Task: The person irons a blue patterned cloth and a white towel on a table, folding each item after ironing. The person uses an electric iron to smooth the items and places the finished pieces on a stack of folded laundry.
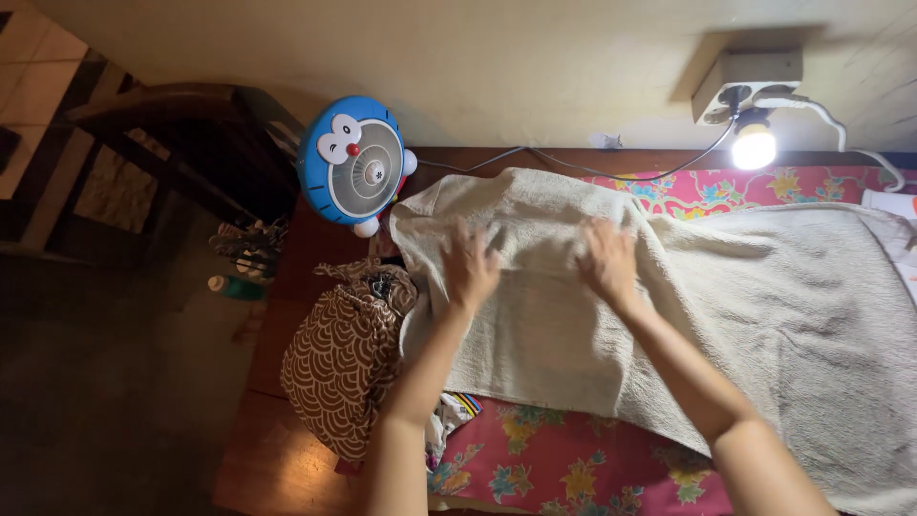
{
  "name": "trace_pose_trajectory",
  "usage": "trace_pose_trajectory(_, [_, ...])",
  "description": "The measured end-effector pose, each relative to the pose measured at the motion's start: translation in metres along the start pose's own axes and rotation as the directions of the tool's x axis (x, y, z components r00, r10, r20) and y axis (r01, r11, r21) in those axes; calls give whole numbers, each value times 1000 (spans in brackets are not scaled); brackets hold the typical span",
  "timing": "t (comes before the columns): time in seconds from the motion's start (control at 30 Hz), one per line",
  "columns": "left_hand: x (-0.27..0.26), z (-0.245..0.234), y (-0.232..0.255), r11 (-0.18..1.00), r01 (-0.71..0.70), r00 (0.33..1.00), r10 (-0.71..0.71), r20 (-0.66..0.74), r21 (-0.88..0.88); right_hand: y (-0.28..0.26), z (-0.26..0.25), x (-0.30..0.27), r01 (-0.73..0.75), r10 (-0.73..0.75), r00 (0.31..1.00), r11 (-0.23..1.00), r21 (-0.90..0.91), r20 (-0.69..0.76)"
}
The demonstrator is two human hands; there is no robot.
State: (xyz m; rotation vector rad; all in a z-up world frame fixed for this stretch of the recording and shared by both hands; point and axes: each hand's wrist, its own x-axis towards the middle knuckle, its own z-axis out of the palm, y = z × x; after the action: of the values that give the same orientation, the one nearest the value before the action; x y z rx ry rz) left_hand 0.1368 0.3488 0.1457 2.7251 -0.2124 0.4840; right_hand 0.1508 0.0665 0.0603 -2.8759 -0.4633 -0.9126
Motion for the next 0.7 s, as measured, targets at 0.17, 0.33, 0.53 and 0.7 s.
trace_pose_trajectory(0.17, [-73,10,-31,998,3,982,-14,186,61,-69,-30,-90,0,-74,930,979,203,359])
trace_pose_trajectory(0.33, [-103,27,-101,984,174,980,-170,99,-38,-103,-53,-102,-67,-31,871,981,181,491])
trace_pose_trajectory(0.53, [-123,36,-168,989,65,998,-63,-14,134,-156,-102,-91,-148,-80,820,926,346,567])
trace_pose_trajectory(0.7, [-106,35,-204,993,-105,935,81,-345,-53,-137,-59,-125,30,-205,919,889,457,338])
